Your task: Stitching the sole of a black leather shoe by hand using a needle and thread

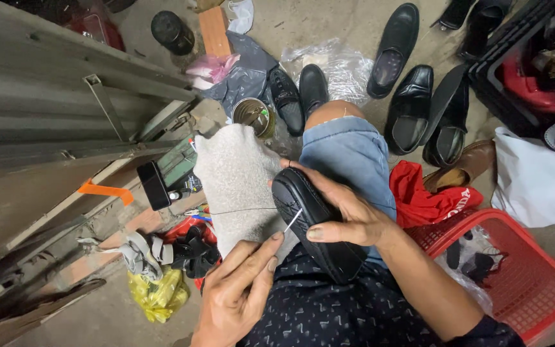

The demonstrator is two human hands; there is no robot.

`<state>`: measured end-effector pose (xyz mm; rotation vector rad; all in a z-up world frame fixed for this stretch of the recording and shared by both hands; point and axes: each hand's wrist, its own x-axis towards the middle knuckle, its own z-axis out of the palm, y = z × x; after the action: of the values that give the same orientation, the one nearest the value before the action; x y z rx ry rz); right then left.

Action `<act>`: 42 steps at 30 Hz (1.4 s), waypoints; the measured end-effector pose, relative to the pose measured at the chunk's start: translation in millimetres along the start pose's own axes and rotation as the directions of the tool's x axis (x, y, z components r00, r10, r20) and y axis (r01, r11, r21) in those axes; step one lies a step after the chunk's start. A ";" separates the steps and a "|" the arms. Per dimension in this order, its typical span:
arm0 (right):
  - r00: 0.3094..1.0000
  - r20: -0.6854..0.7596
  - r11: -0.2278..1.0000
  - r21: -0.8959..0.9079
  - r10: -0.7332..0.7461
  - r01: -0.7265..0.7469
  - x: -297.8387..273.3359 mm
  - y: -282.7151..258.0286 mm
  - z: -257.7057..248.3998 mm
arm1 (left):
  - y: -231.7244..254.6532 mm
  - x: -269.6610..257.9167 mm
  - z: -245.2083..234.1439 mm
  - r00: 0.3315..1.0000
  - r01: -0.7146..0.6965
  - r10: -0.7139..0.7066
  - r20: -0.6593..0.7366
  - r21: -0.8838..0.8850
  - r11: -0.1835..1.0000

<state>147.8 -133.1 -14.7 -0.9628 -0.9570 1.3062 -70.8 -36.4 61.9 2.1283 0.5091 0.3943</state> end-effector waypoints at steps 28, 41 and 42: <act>1.000 -0.025 0.972 -0.235 -0.009 0.003 -1.3 5.5 9.3 | -12.3 -7.8 -17.2 1.000 -0.028 0.027 0.014 0.042 0.999; 1.000 -0.022 0.956 -0.294 -0.014 0.007 -0.1 6.5 12.6 | -19.8 -11.9 -19.9 1.000 -0.018 0.017 0.019 0.050 0.999; 1.000 -0.026 0.953 -0.304 0.000 -0.007 1.0 5.3 13.9 | -21.1 -12.1 -21.8 0.999 -0.032 0.031 0.036 0.050 0.998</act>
<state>133.0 -131.6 -15.2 -1.2139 -1.1591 1.1655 -95.6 -16.1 55.5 2.1903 0.4704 0.3647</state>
